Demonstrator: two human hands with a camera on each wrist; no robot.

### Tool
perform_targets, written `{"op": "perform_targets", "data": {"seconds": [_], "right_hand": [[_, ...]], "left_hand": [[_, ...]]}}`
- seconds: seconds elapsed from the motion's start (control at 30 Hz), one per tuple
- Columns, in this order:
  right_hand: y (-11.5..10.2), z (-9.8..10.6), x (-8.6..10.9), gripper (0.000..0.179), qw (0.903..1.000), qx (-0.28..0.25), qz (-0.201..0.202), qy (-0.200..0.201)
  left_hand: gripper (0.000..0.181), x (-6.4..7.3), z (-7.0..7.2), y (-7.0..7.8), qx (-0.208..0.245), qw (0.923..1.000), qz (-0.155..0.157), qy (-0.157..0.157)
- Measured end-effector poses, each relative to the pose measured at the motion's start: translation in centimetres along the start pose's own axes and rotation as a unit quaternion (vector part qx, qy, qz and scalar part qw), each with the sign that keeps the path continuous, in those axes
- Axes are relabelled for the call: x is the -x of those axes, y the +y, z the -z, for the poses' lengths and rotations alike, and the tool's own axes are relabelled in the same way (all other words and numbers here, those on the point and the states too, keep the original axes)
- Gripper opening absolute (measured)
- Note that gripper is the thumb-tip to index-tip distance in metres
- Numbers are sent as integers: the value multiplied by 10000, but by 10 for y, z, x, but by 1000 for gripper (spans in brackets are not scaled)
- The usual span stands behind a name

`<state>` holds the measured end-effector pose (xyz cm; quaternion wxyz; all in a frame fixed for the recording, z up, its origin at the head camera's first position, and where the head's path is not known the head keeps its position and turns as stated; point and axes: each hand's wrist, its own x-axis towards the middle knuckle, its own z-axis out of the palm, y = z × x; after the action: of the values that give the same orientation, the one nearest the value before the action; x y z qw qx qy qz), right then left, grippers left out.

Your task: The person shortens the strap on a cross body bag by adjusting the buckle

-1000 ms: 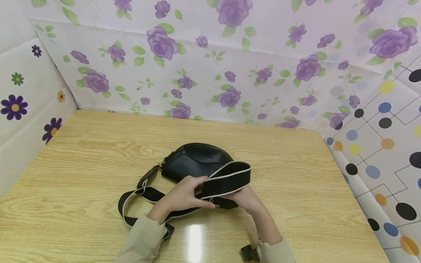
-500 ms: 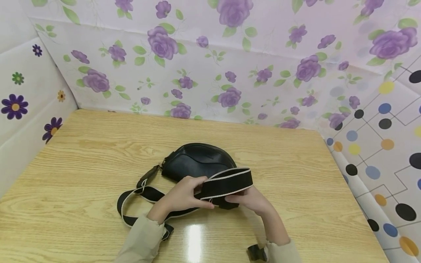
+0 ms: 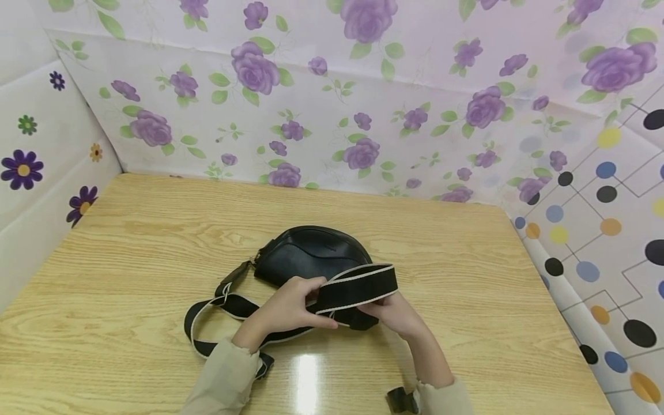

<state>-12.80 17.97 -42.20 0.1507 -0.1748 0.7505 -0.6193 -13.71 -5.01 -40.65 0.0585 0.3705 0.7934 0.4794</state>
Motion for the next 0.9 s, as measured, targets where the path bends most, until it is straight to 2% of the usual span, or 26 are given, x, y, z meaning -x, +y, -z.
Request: {"op": "perform_targets", "data": {"seconds": [0.23, 0.43, 0.73, 0.9], "right_hand": [[-1, -1, -1, 34, 9999, 43, -96, 136], [-2, -2, -2, 31, 10000, -12, 26, 55], [-2, -5, -4, 25, 9999, -145, 61, 44], [0, -3, -3, 27, 9995, -241, 196, -87]], "left_hand": [[36, -2, -1, 0, -36, 10000, 9, -14], [37, -3, -3, 0, -62, 9999, 44, -77], [39, -4, -8, -1, -724, 9972, 100, -140], [36, -2, -4, 0, -209, 9997, 95, -16]]}}
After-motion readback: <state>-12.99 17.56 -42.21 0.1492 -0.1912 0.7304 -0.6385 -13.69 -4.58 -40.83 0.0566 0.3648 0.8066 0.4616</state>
